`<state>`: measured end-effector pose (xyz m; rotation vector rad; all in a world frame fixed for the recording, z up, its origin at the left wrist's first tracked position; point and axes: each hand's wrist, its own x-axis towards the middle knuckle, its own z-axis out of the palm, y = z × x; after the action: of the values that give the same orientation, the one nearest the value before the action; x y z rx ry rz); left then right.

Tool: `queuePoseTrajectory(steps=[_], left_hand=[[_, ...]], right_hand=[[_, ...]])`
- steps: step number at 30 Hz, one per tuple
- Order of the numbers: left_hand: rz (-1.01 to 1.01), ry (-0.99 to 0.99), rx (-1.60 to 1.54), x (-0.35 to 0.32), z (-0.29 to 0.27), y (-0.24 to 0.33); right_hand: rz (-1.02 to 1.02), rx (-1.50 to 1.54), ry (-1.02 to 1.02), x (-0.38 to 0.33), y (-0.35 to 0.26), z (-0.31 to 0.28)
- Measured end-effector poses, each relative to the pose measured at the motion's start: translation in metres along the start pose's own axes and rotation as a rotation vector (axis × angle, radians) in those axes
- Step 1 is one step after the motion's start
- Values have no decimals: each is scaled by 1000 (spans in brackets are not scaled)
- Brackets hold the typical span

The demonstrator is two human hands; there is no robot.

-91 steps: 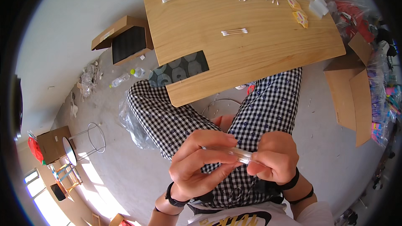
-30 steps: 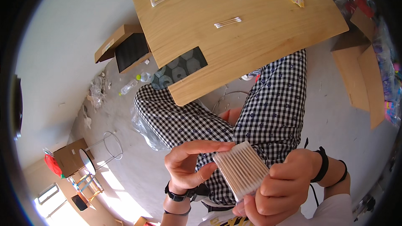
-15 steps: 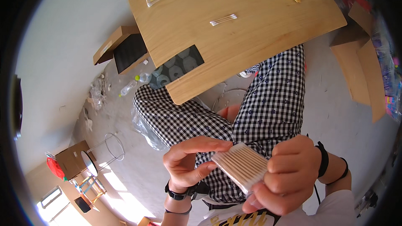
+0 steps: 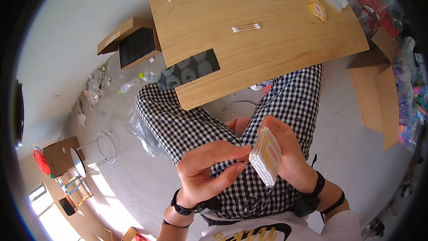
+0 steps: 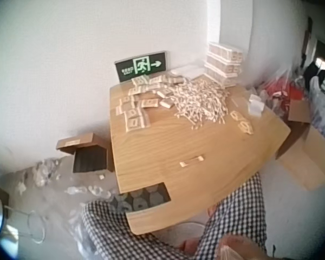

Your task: Arranging cotton swabs neatly into small plastic packets from a large pile.

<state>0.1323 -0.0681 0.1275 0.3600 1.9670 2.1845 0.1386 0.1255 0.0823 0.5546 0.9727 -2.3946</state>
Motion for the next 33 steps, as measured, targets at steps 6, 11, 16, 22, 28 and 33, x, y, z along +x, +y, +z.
queuePoseTrajectory(steps=[6, 11, 16, 22, 28, 33], left_hand=[[-112, 47, -46, 1, 2, 2], [-167, 65, 23, -1, 1, 2], [-155, 88, 52, 1, 2, 5], [-151, 73, 93, 2, 1, 5], [-96, 54, 5, -5, -3, -3], [98, 11, 159, 0, -8, 1]], right_hand=[[-29, -83, 131, -1, -1, 9], [-317, -308, 207, -3, -7, 6], [-468, -403, 213, -3, -7, 6], [-464, -392, 231, -6, -8, 6], [-811, -695, 117, -12, -19, 2], [-967, -780, -30, -18, -24, 2]])
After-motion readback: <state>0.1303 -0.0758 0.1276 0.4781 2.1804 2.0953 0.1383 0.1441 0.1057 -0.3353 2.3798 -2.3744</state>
